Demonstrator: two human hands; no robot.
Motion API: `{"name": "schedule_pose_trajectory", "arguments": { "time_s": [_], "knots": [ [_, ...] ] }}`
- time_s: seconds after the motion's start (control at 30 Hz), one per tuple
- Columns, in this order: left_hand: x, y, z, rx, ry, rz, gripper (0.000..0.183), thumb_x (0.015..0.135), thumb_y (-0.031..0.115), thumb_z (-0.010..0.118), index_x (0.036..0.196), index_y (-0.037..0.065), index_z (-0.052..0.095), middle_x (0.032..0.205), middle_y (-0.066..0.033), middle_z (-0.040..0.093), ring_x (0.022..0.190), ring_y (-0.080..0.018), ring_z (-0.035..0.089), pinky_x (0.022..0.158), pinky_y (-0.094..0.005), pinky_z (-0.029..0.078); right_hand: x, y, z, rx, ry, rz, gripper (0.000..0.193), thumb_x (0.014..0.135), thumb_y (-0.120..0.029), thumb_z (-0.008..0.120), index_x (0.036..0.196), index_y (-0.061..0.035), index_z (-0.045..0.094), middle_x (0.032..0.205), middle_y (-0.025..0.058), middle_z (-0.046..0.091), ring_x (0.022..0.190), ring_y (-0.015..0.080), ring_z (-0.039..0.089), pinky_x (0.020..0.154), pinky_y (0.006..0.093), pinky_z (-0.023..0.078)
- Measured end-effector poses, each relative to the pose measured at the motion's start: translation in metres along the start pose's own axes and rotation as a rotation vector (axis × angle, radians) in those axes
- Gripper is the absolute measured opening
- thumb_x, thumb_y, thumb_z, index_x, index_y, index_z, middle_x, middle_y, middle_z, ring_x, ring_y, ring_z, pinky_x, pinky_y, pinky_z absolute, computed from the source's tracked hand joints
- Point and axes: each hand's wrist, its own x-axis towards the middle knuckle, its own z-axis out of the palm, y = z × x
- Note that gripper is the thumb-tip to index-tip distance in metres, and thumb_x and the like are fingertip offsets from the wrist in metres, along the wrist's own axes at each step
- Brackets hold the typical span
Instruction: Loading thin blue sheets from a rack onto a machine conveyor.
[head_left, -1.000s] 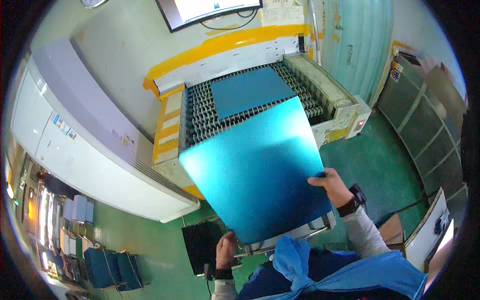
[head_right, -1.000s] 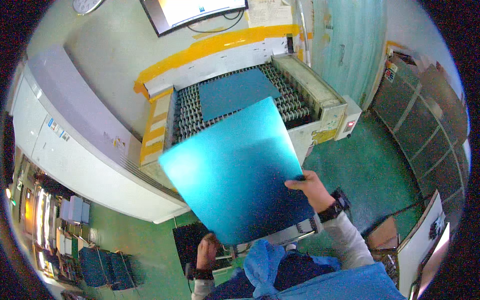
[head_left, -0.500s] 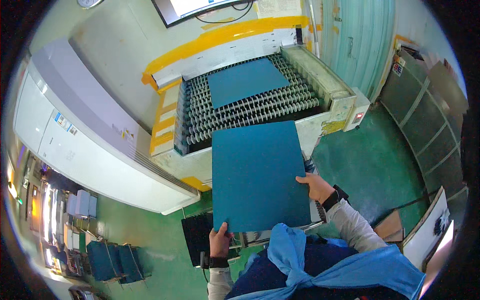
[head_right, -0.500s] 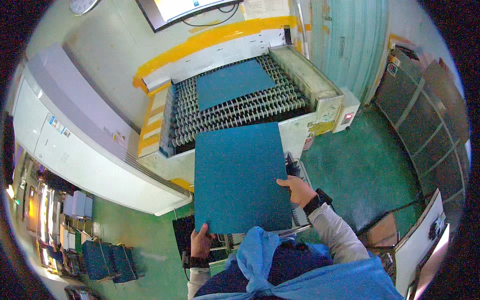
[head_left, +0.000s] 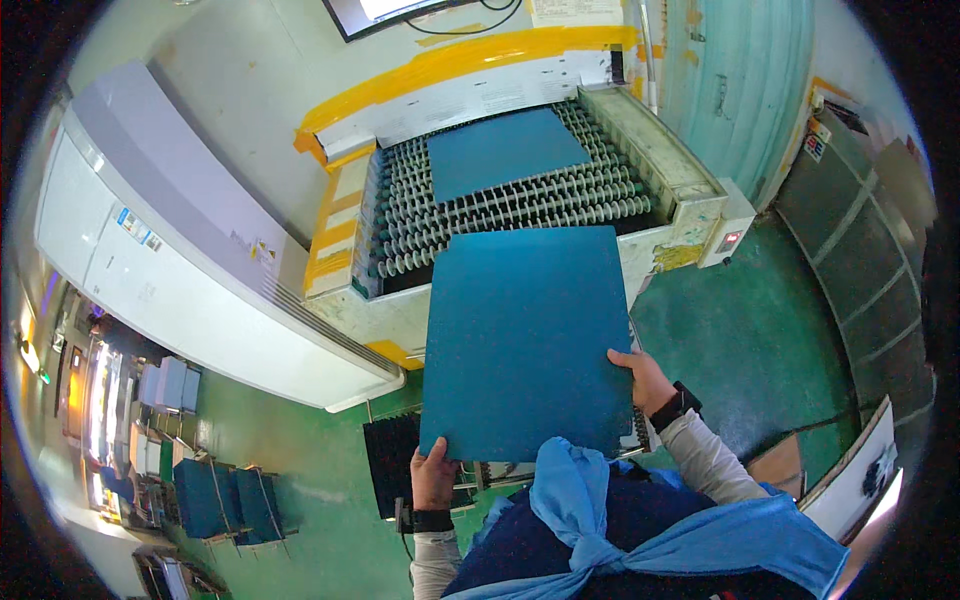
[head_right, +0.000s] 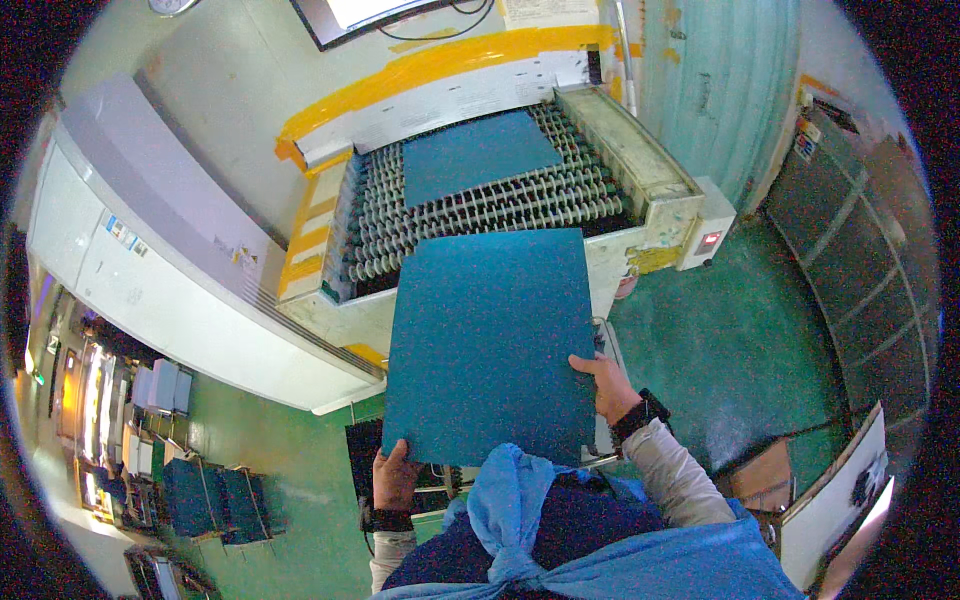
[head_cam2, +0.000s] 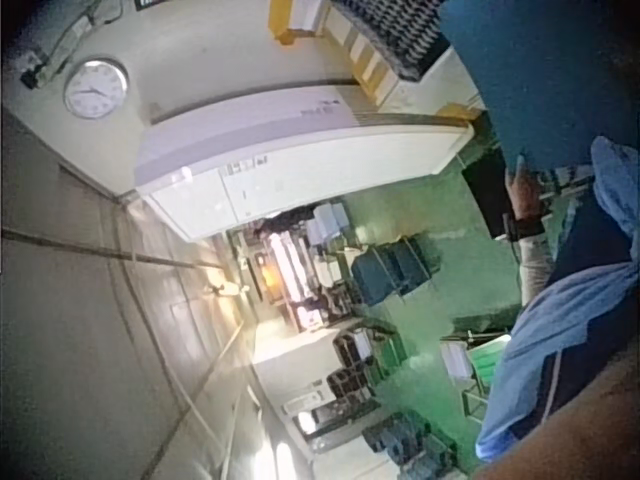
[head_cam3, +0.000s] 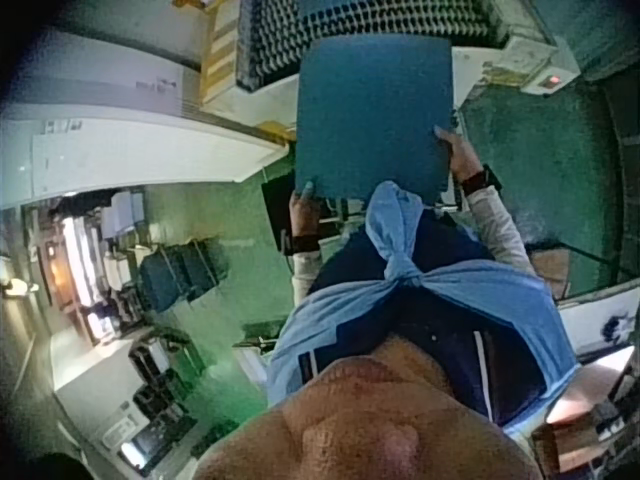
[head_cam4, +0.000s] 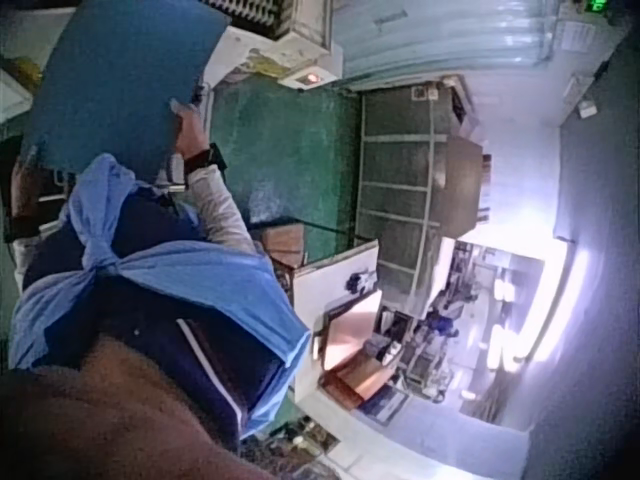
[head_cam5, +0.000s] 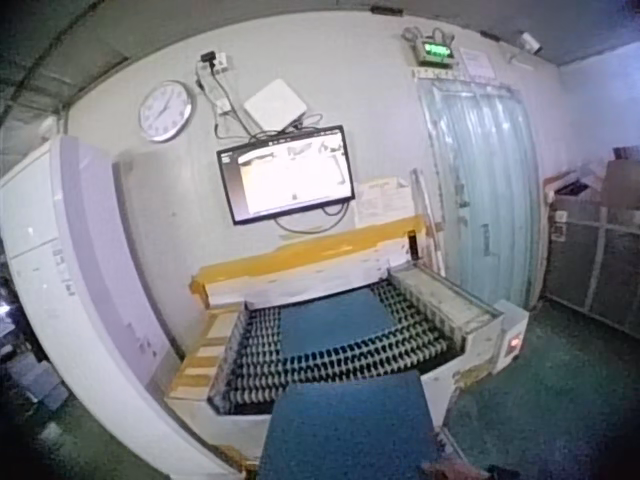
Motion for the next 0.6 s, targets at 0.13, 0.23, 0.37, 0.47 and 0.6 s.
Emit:
{"name": "schedule_pose_trajectory", "arguments": {
  "time_s": [0.13, 0.23, 0.37, 0.47, 0.6],
  "knots": [
    [0.0, 0.003, -0.003, -0.06, -0.005, -0.006, 0.024, 0.094, 0.009, 0.059, 0.117, 0.002, 0.056, 0.114, -0.0097, 0.063, 0.1, -0.0238, 0.063, 0.086, -0.0423, 0.052, 0.009, -0.013, 0.014, 0.129, 0.008, 0.023, 0.019, 0.095, -0.019, 0.058, 0.104, -0.0036, 0.061, 0.093, 0.0087, 0.068, 0.079, 0.0242, 0.067, 0.072, 0.0387, 0.056],
    [-0.005, 0.006, -0.012, -0.156, -0.013, 0.027, 0.029, 0.095, 0.011, 0.057, 0.122, 0.0, 0.054, 0.12, -0.0122, 0.061, 0.105, -0.0262, 0.061, 0.091, -0.0447, 0.05, 0.018, -0.02, 0.019, 0.183, 0.017, -0.035, 0.017, 0.095, -0.02, 0.058, 0.104, -0.005, 0.06, 0.093, 0.0078, 0.068, 0.078, 0.0247, 0.066, 0.07, 0.0385, 0.056],
    [-0.019, 0.008, -0.03, -0.236, -0.031, 0.156, 0.035, 0.095, 0.028, 0.059, 0.119, 0.003, 0.056, 0.114, -0.0093, 0.065, 0.1, -0.0252, 0.063, 0.085, -0.0417, 0.053, 0.035, -0.025, 0.023, 0.214, 0.027, -0.168, 0.02, 0.096, -0.022, 0.058, 0.105, -0.005, 0.06, 0.098, 0.0078, 0.067, 0.086, 0.0225, 0.065, 0.076, 0.0396, 0.055],
    [-0.029, 0.014, -0.047, -0.327, 0.021, 0.221, 0.039, 0.094, 0.032, 0.059, 0.122, 0.006, 0.057, 0.118, -0.0108, 0.063, 0.104, -0.029, 0.062, 0.089, -0.044, 0.051, 0.049, -0.026, 0.024, 0.205, 0.081, -0.125, 0.012, 0.092, -0.016, 0.062, 0.1, -0.0082, 0.06, 0.092, 0.0062, 0.065, 0.081, 0.0232, 0.064, 0.073, 0.0415, 0.054],
    [-0.037, 0.016, -0.063, -0.479, 0.035, 0.326, 0.043, 0.095, 0.033, 0.059, 0.127, 0.005, 0.054, 0.122, -0.0112, 0.062, 0.112, -0.03, 0.058, 0.098, -0.0461, 0.044, 0.074, -0.022, 0.027, 0.116, -0.061, 0.189, 0.009, 0.089, -0.011, 0.067, 0.09, -0.0117, 0.058, 0.084, 0.0025, 0.059, 0.074, 0.0208, 0.06, 0.071, 0.0412, 0.055]
  ]
}}
